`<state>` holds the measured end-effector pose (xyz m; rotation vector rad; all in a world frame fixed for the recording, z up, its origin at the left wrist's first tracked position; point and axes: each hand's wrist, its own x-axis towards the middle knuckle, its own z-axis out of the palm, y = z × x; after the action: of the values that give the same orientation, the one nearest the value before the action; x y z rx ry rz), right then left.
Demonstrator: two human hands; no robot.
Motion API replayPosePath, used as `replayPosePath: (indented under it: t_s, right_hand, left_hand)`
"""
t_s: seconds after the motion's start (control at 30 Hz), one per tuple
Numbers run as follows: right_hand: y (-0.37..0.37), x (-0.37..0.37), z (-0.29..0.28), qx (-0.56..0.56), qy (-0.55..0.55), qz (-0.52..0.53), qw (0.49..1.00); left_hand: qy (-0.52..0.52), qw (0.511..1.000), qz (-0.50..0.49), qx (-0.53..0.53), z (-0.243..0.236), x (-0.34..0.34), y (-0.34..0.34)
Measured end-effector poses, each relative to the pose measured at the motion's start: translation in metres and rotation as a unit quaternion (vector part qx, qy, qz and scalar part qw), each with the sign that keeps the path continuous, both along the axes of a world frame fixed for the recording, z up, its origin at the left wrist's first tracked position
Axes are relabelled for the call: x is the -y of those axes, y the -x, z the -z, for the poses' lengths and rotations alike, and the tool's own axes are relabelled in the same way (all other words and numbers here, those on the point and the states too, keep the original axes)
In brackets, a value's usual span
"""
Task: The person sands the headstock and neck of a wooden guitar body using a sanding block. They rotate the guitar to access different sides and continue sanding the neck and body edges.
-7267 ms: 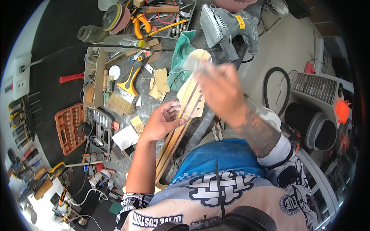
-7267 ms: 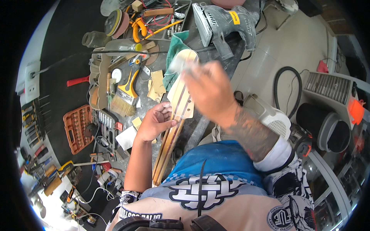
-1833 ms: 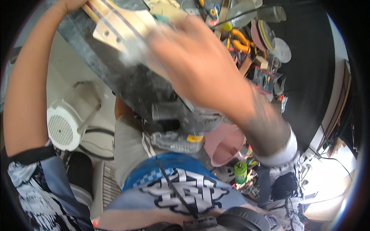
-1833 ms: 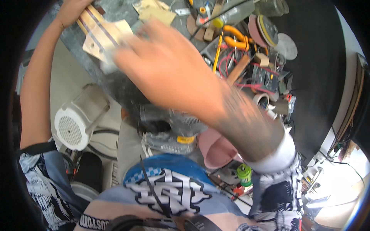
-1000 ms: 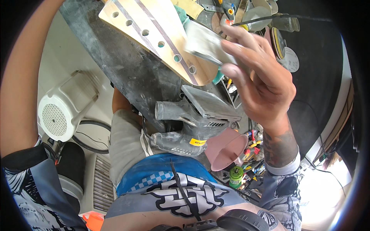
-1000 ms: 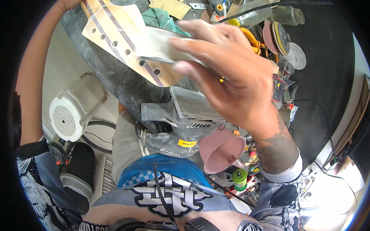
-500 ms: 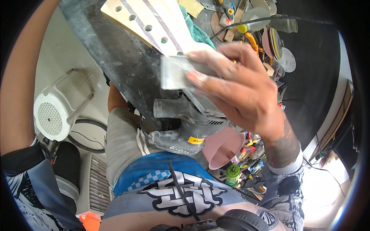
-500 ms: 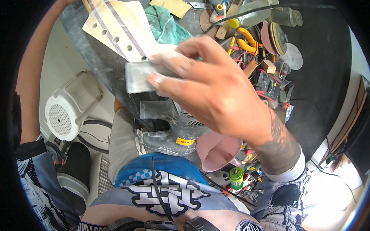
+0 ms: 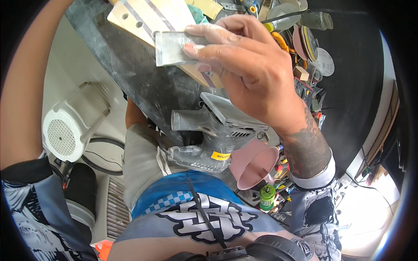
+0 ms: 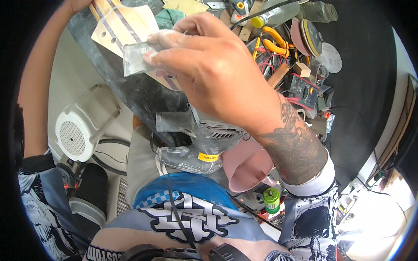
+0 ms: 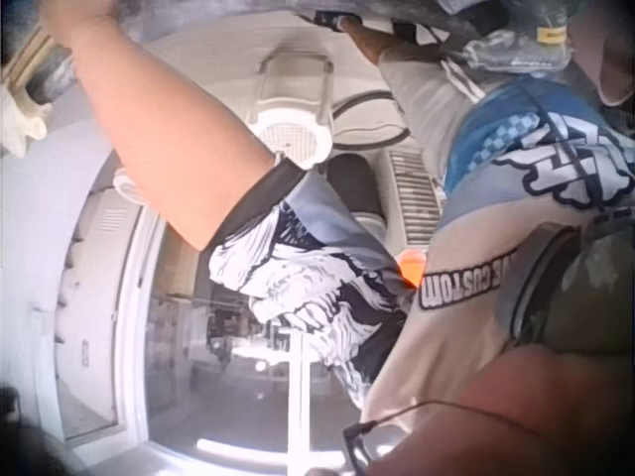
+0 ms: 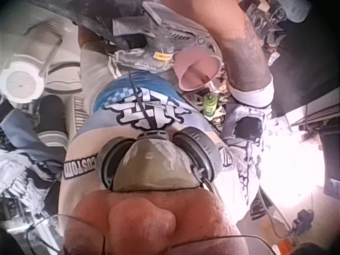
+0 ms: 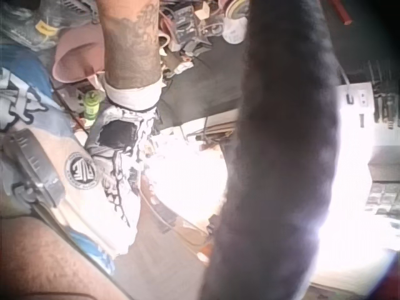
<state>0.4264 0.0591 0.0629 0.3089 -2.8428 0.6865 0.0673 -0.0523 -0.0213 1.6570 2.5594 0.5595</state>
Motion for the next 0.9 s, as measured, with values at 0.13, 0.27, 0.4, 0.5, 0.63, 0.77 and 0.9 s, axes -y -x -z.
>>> replayPosePath:
  t_s: [0.13, 0.27, 0.4, 0.5, 0.63, 0.77, 0.9]
  right_hand:
    - [-0.038, 0.006, -0.011, 0.032, -0.014, 0.043, 0.998]
    - [-0.005, 0.000, 0.004, -0.015, -0.001, 0.014, 1.000]
    - [-0.026, -0.003, 0.003, -0.008, -0.014, 0.011, 1.000]
    - [-0.010, -0.001, 0.004, -0.020, -0.018, 0.006, 1.000]
    - [-0.023, -0.001, 0.004, -0.016, -0.036, 0.008, 0.999]
    - [-0.005, -0.003, 0.009, -0.034, -0.035, -0.005, 0.999]
    - [-0.014, -0.003, 0.006, -0.021, -0.030, -0.008, 0.999]
  left_hand:
    - [-0.018, 0.998, 0.035, -0.050, -0.003, -0.002, -0.006]
    - [-0.023, 0.999, 0.021, -0.012, -0.003, 0.003, 0.001]
    - [-0.002, 0.999, 0.029, -0.026, -0.006, 0.001, -0.005]
    - [-0.024, 1.000, 0.015, 0.010, -0.002, 0.001, -0.003]
    - [-0.035, 0.999, 0.022, -0.018, -0.006, 0.002, -0.014]
    - [-0.051, 0.998, 0.034, 0.006, -0.010, 0.005, -0.022]
    - [-0.030, 0.999, 0.032, -0.013, -0.002, 0.003, -0.004]
